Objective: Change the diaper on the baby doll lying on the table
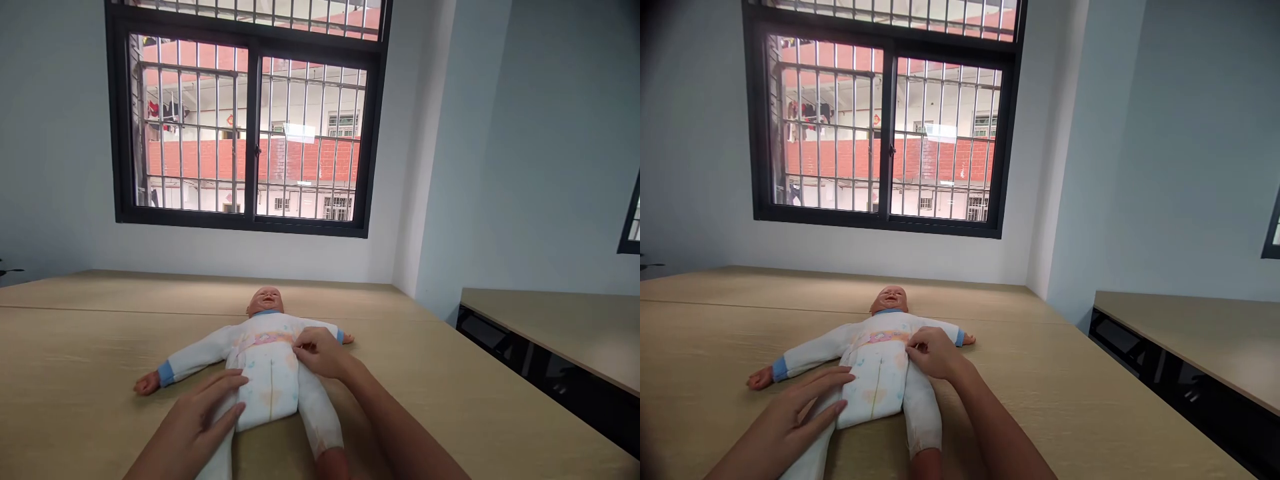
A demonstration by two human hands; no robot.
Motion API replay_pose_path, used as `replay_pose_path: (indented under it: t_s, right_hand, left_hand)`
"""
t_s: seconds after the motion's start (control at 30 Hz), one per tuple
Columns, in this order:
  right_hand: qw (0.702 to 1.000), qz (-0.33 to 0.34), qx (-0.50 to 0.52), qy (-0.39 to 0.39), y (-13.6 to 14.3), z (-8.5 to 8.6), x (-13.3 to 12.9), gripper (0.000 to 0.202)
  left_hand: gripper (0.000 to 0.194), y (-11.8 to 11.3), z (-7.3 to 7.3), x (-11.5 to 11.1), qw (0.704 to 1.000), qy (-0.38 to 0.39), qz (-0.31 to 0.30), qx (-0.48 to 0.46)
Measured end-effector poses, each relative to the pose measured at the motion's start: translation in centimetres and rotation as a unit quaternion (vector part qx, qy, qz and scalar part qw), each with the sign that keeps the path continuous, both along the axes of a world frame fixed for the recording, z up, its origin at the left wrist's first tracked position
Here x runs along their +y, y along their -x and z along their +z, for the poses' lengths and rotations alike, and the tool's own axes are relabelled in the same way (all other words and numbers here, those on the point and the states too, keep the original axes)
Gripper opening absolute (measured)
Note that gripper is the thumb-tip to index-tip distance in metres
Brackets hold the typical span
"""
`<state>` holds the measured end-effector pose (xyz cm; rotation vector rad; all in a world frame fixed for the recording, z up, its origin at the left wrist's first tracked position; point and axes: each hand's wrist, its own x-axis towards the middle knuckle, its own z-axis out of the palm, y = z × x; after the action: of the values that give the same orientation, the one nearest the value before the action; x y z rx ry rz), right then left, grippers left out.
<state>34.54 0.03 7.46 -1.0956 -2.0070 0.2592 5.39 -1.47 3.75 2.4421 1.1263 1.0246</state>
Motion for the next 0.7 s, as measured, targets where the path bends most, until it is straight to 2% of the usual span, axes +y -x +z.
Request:
replay_pose_path:
  t_s: [0.17,0.27,0.33,0.43,0.53,0.63,0.7]
  right_hand:
    - [0.999,0.049,-0.001,-0.012,1.9,0.2,-0.7,0.011]
    - [0.999,-0.024,0.022,-0.035,2.2,-0.4,-0.2,0.012]
    - [0.997,-0.068,0.034,-0.034,1.9,-1.0,0.3,0.013]
    - [0.998,-0.069,-0.003,0.004,0.9,-1.4,0.9,0.014]
    - [0.994,-0.112,-0.009,0.012,-0.1,-1.4,1.3,0.015]
    - [0.986,-0.168,0.000,0.003,-0.7,-1.4,1.7,0.020]
    - [0.985,-0.170,0.003,0.016,-0.7,-1.4,1.8,0.024]
  left_hand:
    - [0.048,-0.9,0.3,0.7,0.998,-0.005,0.033,-0.047]
    - [0.059,-1.9,0.7,1.8,0.999,0.010,0.026,-0.047]
    - [0.066,-2.4,0.9,2.5,0.998,0.047,0.011,-0.027]
    - [0.069,-2.5,0.7,2.8,0.996,0.093,-0.003,0.004]
    - [0.070,-1.8,-0.4,2.2,0.997,0.075,0.023,-0.005]
    - [0.075,-0.8,-2.3,0.9,0.997,0.042,0.059,-0.010]
    - [0.075,-0.2,-3.6,0.1,0.997,0.016,0.075,-0.020]
